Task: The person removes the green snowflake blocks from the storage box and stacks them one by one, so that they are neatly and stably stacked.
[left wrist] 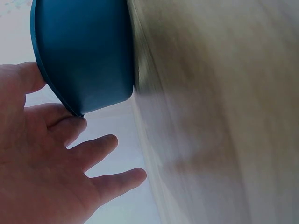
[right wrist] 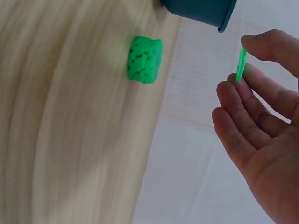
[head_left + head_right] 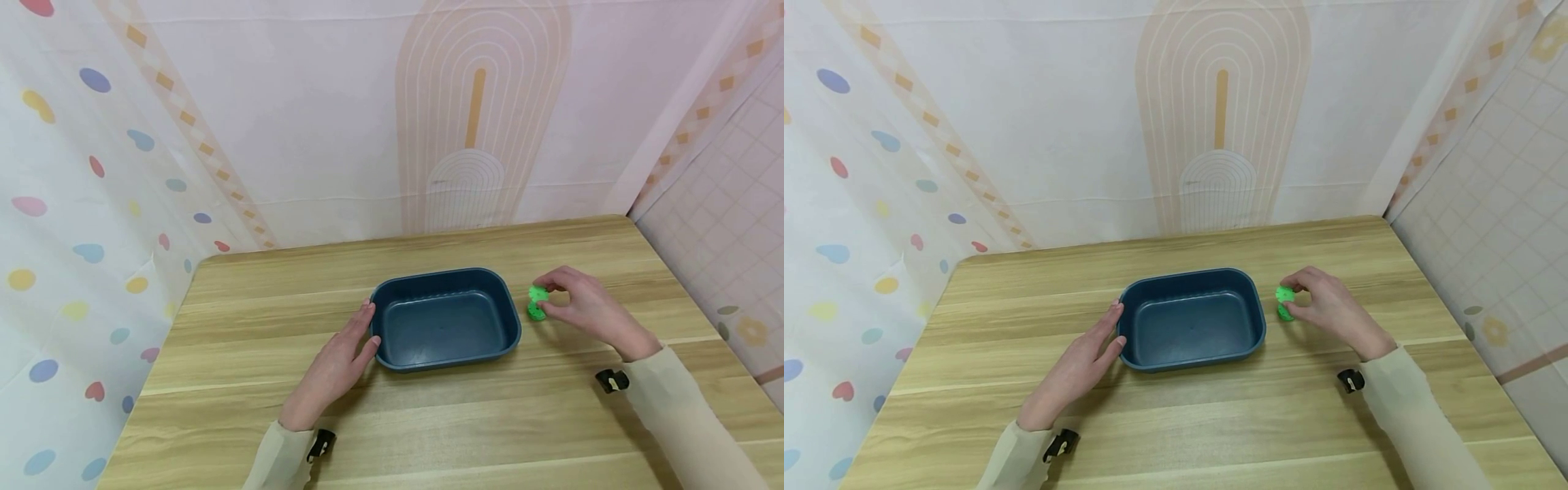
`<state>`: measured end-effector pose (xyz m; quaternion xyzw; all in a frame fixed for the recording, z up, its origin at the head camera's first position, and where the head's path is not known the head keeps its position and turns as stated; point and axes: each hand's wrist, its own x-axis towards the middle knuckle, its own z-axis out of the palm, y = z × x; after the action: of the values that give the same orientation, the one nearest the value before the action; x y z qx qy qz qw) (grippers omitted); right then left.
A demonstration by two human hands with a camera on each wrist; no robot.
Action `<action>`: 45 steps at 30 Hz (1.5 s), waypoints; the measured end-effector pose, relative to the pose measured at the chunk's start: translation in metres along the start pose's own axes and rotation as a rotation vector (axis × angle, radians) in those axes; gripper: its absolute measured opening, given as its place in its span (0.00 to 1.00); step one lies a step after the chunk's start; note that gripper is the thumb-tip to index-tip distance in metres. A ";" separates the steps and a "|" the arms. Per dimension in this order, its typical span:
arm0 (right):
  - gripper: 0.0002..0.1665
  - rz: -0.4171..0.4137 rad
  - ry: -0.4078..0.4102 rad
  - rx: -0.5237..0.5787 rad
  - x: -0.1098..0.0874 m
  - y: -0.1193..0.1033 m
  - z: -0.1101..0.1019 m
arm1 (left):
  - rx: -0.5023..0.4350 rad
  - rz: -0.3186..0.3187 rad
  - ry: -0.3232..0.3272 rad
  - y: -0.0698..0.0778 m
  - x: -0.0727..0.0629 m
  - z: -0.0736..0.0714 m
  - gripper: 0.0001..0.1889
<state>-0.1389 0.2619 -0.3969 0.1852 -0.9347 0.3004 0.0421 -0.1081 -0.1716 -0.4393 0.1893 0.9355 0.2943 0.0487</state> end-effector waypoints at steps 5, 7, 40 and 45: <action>0.18 0.016 -0.026 -0.004 0.000 0.003 0.001 | 0.000 0.002 0.001 0.000 -0.001 0.000 0.34; 0.18 0.018 -0.037 -0.010 0.001 0.005 0.001 | 0.002 0.003 0.001 0.000 -0.001 0.000 0.34; 0.17 0.055 -0.190 -0.013 0.007 0.022 0.011 | 0.007 -0.004 -0.006 0.000 0.000 0.000 0.34; 0.17 0.062 -0.195 -0.012 0.007 0.023 0.011 | 0.009 -0.002 -0.005 0.000 0.000 0.000 0.34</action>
<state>-0.1536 0.2702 -0.4173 0.1845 -0.9414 0.2766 -0.0575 -0.1080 -0.1718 -0.4390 0.1894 0.9368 0.2897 0.0502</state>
